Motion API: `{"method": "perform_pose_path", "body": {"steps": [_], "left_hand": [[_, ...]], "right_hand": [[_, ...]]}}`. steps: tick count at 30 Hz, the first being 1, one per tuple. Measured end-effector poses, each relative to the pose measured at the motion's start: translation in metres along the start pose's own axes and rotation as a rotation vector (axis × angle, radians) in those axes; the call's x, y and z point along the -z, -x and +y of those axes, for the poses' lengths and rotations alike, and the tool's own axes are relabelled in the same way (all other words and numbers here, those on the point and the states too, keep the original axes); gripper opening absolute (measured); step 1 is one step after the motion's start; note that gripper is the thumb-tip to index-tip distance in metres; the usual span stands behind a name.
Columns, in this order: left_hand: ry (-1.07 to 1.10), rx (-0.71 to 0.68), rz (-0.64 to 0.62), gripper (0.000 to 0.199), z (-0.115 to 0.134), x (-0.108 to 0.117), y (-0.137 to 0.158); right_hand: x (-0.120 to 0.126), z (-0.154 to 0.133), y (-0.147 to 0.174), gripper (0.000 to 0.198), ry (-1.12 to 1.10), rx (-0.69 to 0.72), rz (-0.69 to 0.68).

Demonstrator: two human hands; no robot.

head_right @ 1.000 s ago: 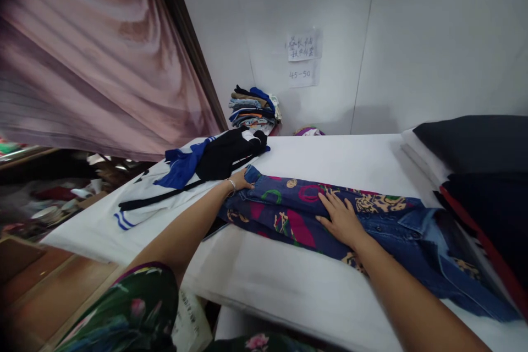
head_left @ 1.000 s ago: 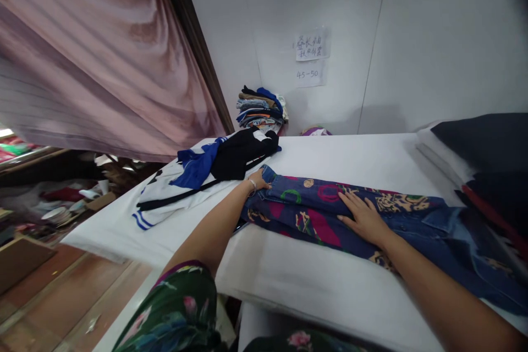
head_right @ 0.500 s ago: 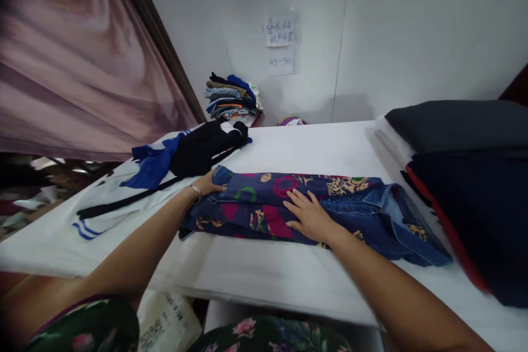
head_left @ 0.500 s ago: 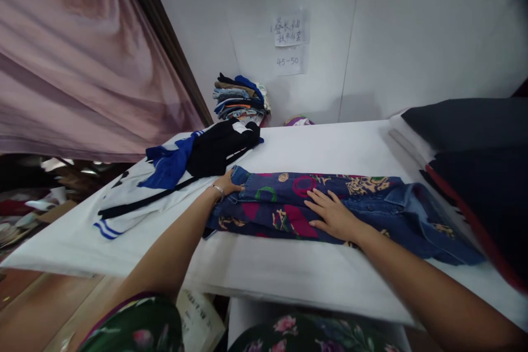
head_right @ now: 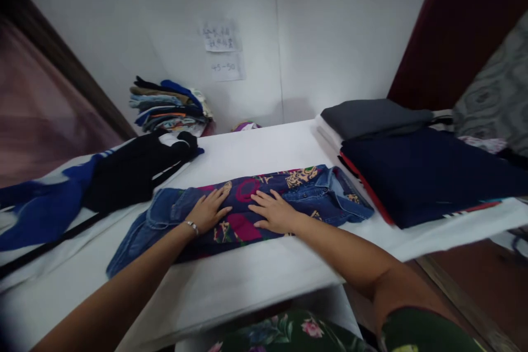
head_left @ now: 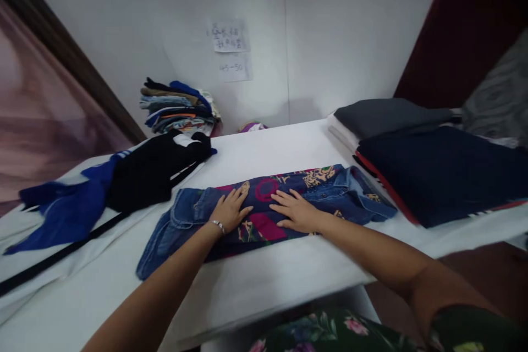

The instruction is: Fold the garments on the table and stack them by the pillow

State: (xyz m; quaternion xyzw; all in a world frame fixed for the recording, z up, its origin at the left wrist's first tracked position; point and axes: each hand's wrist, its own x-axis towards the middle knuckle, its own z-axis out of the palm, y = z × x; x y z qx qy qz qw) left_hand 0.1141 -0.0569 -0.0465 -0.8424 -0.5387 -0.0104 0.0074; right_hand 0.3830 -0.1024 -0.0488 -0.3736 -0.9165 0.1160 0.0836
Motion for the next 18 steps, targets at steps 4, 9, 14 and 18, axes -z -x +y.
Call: {"method": "perform_pose_path", "body": {"steps": [4, 9, 14, 18], "left_hand": [[-0.033, 0.018, -0.049, 0.059, 0.000, -0.012, 0.001], [-0.044, 0.030, -0.038, 0.058, 0.000, -0.011, 0.001], [-0.048, 0.016, -0.003, 0.059, 0.003, -0.009, 0.002], [-0.035, 0.014, -0.013, 0.060, 0.003, -0.007, 0.002]], "right_hand": [[0.002, 0.011, 0.028, 0.067, -0.030, -0.121, 0.005], [0.006, 0.031, 0.078, 0.070, 0.029, -0.368, 0.021], [0.021, 0.039, 0.086, 0.069, 0.112, -0.449, 0.101], [0.028, 0.062, 0.065, 0.068, 0.185, -0.488, 0.205]]}}
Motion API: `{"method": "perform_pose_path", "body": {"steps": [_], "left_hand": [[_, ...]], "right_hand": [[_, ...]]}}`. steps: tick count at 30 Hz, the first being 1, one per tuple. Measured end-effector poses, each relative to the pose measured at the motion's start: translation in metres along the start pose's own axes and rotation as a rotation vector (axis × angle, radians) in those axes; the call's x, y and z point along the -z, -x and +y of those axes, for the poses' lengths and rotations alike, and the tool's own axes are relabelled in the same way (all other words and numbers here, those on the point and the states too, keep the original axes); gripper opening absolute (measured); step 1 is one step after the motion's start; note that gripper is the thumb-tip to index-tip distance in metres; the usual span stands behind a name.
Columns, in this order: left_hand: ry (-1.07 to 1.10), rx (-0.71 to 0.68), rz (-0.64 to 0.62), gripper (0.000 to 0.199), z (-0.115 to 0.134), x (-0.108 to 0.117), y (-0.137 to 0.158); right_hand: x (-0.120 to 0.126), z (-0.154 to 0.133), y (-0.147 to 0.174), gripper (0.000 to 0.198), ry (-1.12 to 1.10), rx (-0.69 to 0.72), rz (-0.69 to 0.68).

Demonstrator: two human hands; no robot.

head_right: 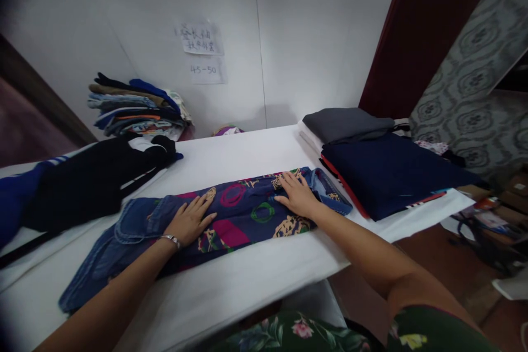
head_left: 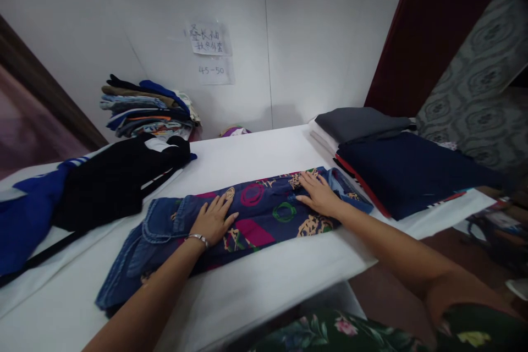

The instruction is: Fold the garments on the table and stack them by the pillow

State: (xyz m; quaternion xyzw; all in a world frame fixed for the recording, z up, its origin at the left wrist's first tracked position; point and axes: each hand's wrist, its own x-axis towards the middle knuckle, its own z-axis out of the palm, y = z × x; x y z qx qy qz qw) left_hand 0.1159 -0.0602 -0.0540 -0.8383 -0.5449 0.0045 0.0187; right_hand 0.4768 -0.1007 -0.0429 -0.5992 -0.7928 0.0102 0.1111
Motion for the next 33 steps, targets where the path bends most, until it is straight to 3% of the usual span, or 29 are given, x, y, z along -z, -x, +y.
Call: {"method": "perform_pose_path", "body": {"steps": [4, 8, 10, 15, 19, 23, 27, 29, 33], "left_hand": [[0.018, 0.003, 0.003, 0.060, 0.000, 0.000, 0.000], [0.002, 0.007, -0.001, 0.060, 0.001, 0.000, 0.000], [-0.003, 0.014, -0.013, 0.060, 0.002, 0.001, 0.000], [-0.015, 0.007, 0.005, 0.059, 0.002, 0.000, -0.001], [-0.037, 0.004, 0.009, 0.060, 0.001, -0.002, -0.002], [-0.044, 0.000, 0.022, 0.061, 0.000, -0.003, -0.002], [-0.029, 0.001, 0.042, 0.061, 0.000, -0.004, -0.002], [-0.018, -0.003, 0.049, 0.061, 0.000, -0.004, -0.001], [-0.013, -0.001, 0.050, 0.060, 0.000, -0.004, -0.001]], "right_hand": [[-0.013, 0.026, -0.024, 0.065, -0.032, -0.136, -0.113], [-0.004, 0.047, -0.028, 0.060, -0.311, -0.186, -0.106], [0.014, 0.055, -0.021, 0.059, -0.430, -0.231, -0.023], [0.055, 0.076, 0.022, 0.059, -0.744, -0.422, 0.353], [0.040, 0.083, 0.068, 0.056, -0.720, -0.516, 0.335], [0.010, 0.078, 0.091, 0.044, -0.471, -0.394, 0.227], [-0.001, 0.068, 0.088, 0.036, -0.116, -0.219, 0.217], [-0.003, 0.061, 0.084, 0.038, -0.054, -0.172, 0.219], [-0.009, 0.046, 0.084, 0.042, -0.035, -0.029, 0.072]]}}
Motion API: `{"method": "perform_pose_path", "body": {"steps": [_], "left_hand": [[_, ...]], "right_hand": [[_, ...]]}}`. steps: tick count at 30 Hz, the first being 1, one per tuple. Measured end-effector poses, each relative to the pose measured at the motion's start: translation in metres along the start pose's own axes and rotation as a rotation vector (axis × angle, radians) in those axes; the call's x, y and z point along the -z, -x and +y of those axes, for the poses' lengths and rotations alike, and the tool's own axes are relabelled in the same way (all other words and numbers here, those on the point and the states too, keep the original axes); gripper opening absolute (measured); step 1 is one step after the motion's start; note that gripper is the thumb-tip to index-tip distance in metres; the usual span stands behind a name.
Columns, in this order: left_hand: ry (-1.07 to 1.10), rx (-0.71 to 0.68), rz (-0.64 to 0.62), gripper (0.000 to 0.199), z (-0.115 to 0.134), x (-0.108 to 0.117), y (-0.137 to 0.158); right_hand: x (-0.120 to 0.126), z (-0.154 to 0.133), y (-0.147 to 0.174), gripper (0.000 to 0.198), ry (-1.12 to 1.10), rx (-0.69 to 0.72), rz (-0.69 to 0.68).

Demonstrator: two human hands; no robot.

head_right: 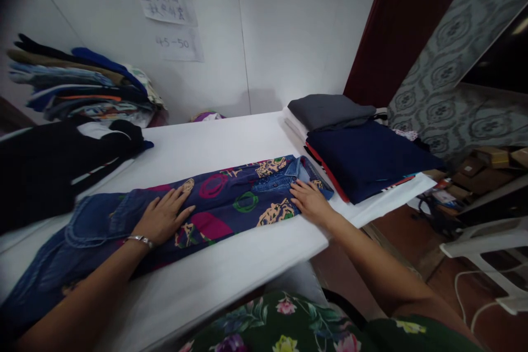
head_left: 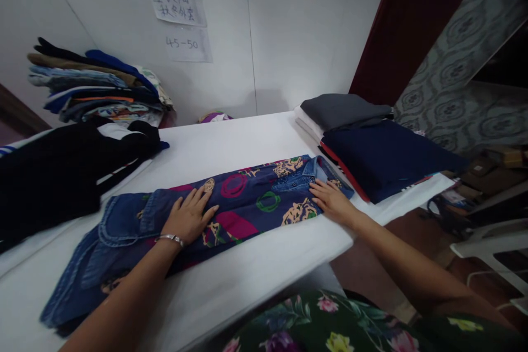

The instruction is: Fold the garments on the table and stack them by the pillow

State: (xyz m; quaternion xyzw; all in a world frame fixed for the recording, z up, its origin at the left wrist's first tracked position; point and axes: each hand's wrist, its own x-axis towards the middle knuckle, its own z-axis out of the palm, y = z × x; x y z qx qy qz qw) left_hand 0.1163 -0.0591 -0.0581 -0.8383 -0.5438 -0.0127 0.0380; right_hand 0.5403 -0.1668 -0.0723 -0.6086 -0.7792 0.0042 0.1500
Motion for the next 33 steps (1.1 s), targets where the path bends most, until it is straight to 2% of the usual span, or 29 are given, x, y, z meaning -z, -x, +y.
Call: {"method": "perform_pose_path", "body": {"steps": [5, 11, 18, 21, 24, 28, 33], "left_hand": [[-0.016, 0.008, -0.006, 0.060, 0.000, -0.001, 0.000], [-0.004, 0.002, 0.002, 0.059, 0.001, 0.000, 0.001], [0.021, 0.022, -0.007, 0.058, 0.003, 0.002, 0.002], [0.017, 0.029, -0.011, 0.059, 0.005, 0.003, 0.002], [0.023, 0.036, -0.026, 0.058, 0.006, 0.005, 0.003], [0.039, 0.039, -0.037, 0.058, 0.007, 0.005, 0.004], [0.084, 0.039, -0.020, 0.059, 0.007, 0.005, 0.006]], "right_hand": [[0.003, -0.008, 0.004, 0.046, -0.013, -0.009, -0.089], [0.009, -0.010, 0.001, 0.051, -0.055, -0.077, -0.065], [0.011, -0.010, -0.003, 0.057, -0.066, -0.130, -0.196], [0.016, -0.015, -0.015, 0.057, -0.129, -0.137, -0.156], [0.022, -0.033, -0.036, 0.059, -0.180, -0.065, -0.090], [0.024, -0.075, -0.070, 0.061, -0.172, 0.106, -0.053], [0.005, -0.121, -0.106, 0.065, -0.165, 0.248, -0.061]]}}
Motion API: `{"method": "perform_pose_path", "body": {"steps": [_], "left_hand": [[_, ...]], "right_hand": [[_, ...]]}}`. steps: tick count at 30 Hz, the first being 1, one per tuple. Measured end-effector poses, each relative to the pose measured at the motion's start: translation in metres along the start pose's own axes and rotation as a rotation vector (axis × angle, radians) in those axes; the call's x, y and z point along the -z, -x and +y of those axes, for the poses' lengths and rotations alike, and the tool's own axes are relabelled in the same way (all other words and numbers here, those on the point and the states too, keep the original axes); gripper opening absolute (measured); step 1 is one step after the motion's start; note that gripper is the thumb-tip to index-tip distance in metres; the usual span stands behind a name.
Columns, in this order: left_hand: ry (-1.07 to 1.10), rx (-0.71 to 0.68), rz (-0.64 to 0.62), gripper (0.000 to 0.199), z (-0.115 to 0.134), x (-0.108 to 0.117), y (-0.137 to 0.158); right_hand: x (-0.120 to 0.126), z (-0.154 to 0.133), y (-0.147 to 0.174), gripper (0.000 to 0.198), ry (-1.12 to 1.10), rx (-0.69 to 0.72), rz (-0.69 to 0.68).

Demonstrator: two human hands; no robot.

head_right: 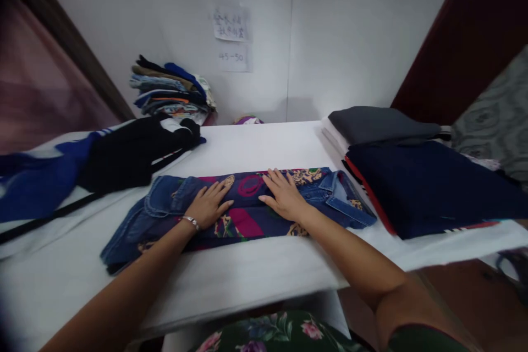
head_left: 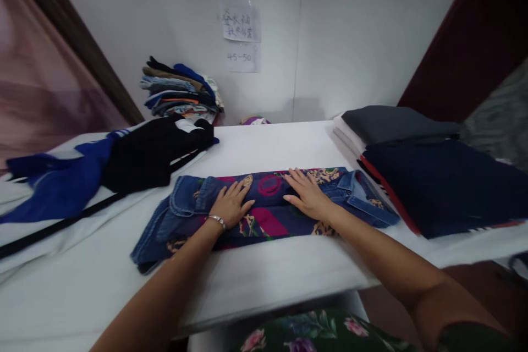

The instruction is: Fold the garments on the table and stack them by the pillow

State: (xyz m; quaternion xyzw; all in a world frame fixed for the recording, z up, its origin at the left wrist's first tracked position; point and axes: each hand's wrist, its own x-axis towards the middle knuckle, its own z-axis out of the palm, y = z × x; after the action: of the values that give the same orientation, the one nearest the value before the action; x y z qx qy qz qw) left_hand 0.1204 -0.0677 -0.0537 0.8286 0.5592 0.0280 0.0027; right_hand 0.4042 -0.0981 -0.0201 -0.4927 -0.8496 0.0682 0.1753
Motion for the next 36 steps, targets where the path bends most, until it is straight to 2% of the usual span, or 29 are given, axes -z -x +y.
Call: {"method": "perform_pose_path", "body": {"steps": [5, 8, 12, 14, 17, 18, 20, 22, 24, 26, 30, 36], "left_hand": [[0.039, 0.009, -0.002, 0.059, 0.004, 0.002, 0.005], [0.069, 0.001, 0.000, 0.059, 0.007, 0.003, 0.008], [0.163, 0.043, 0.039, 0.052, 0.002, 0.013, 0.011], [0.161, 0.157, 0.109, 0.050, -0.012, 0.023, 0.012], [0.115, 0.485, 0.223, 0.056, -0.052, 0.042, 0.017], [0.131, 0.614, 0.218, 0.061, -0.067, 0.048, 0.019], [0.223, 0.823, 0.119, 0.075, -0.096, 0.057, 0.022], [0.328, 0.928, -0.005, 0.084, -0.117, 0.062, 0.025], [0.381, 0.942, -0.056, 0.086, -0.127, 0.062, 0.025], [0.405, 0.921, -0.055, 0.084, -0.129, 0.061, 0.023], [0.454, 0.873, -0.057, 0.087, -0.124, 0.060, 0.016], [0.419, 0.749, -0.060, 0.106, -0.116, 0.070, 0.013]], "right_hand": [[-0.044, 0.001, -0.012, 0.068, 0.028, -0.016, -0.113], [-0.063, 0.010, -0.009, 0.068, 0.077, 0.005, -0.078], [-0.073, 0.019, -0.005, 0.065, 0.107, 0.047, -0.013], [-0.075, 0.021, -0.004, 0.065, 0.115, 0.064, 0.015], [-0.079, 0.024, -0.004, 0.064, 0.124, 0.076, 0.044], [-0.081, 0.025, -0.004, 0.064, 0.126, 0.078, 0.047], [-0.083, 0.026, -0.005, 0.064, 0.127, 0.078, 0.049], [-0.085, 0.027, -0.005, 0.064, 0.125, 0.079, 0.050], [-0.086, 0.027, -0.005, 0.064, 0.122, 0.077, 0.055], [-0.086, 0.027, -0.005, 0.064, 0.117, 0.074, 0.055], [-0.083, 0.024, -0.006, 0.063, 0.110, 0.060, 0.048], [-0.083, 0.022, -0.006, 0.061, 0.097, 0.061, 0.052]]}}
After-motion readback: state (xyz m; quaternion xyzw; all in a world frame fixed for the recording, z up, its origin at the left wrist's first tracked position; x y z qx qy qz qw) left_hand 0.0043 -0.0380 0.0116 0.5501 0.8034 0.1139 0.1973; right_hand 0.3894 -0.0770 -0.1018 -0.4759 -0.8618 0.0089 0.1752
